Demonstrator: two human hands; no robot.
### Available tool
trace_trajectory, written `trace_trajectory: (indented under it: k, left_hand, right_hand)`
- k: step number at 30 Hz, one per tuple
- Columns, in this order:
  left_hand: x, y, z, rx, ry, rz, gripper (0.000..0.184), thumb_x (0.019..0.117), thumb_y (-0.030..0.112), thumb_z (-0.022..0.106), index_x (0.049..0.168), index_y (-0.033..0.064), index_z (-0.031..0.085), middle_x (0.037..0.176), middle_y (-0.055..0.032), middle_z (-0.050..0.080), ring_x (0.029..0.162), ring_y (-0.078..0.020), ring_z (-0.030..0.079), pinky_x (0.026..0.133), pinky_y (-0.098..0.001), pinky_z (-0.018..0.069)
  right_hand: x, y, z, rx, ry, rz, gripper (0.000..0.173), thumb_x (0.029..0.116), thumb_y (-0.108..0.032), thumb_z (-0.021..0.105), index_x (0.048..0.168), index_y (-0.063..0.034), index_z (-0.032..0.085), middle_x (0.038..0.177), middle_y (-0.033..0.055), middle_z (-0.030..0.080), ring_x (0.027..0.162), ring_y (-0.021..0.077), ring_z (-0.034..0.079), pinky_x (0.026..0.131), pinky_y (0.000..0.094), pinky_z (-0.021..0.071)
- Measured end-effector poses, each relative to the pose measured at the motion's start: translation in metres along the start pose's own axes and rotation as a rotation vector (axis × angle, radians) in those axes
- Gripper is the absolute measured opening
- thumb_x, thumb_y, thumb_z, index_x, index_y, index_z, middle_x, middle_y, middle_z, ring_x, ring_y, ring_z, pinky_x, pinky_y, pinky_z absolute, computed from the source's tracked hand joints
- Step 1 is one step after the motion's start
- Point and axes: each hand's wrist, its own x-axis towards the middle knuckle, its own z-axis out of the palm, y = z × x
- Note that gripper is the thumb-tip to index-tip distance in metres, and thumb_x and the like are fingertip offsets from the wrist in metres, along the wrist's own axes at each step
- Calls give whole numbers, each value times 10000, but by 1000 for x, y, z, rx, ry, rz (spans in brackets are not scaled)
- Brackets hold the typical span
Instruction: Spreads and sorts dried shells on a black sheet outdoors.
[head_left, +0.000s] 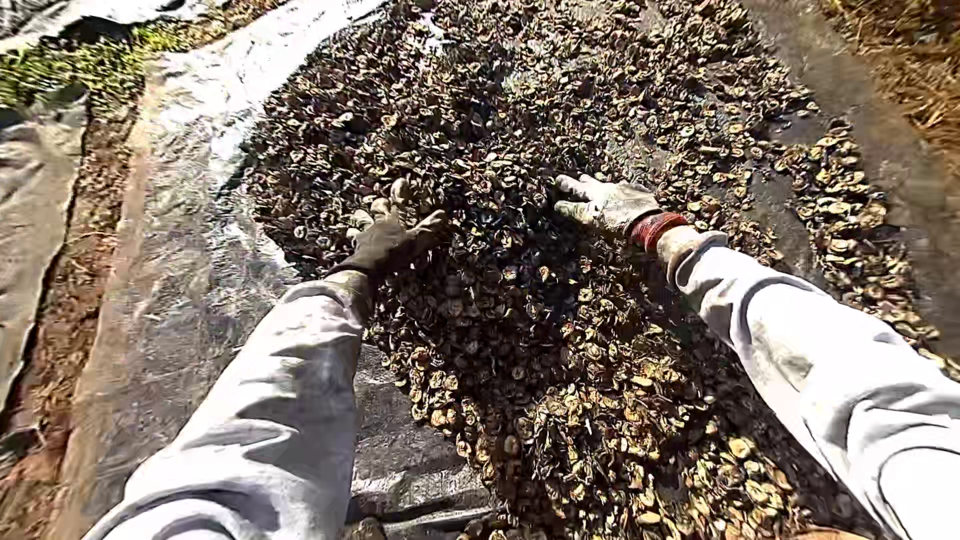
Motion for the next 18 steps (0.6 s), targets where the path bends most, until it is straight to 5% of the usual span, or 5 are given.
trace_trajectory:
  k: [2,5,7,11,18]
  left_hand:
    - [41,-16,1,-90,-35,-41,829,974,689,494,1536,84,416,1423,-332,527,1325,-544,497,1020,-771,374]
    - [90,-24,1,-128,-140,45,690,1042,535,491,1530,51,424,1410,-316,552,1333,-506,511,1070,-730,361]
    - [120,-29,3,-135,-136,66,724,994,611,523,1447,46,513,1342,-299,606,1284,-498,554,1026,-746,390]
    - [156,-50,16,-250,-174,148,718,973,604,569,1434,54,531,1335,-290,613,1287,-484,553,1036,-742,385]
    - [144,-61,13,-94,-175,251,661,1024,553,509,1464,59,510,1336,-339,593,1265,-550,543,1003,-783,369]
  right_hand:
    - [77,2,5,87,107,167,763,1011,-699,340,1657,-331,166,1673,240,237,1417,522,415,1068,755,346]
    - [152,-19,24,214,248,353,717,1040,-627,371,1658,-333,157,1682,282,144,1494,544,252,1131,759,253]
    - [165,-51,29,200,290,397,651,1008,-673,402,1604,-433,303,1662,198,299,1470,484,352,1121,743,289]
    - [161,-68,39,220,213,315,566,1018,-674,373,1533,-451,443,1540,26,536,1428,314,489,1134,700,339]
    - [95,-127,67,329,217,258,497,1075,-525,409,1513,-318,518,1490,42,588,1388,286,537,1138,636,382]
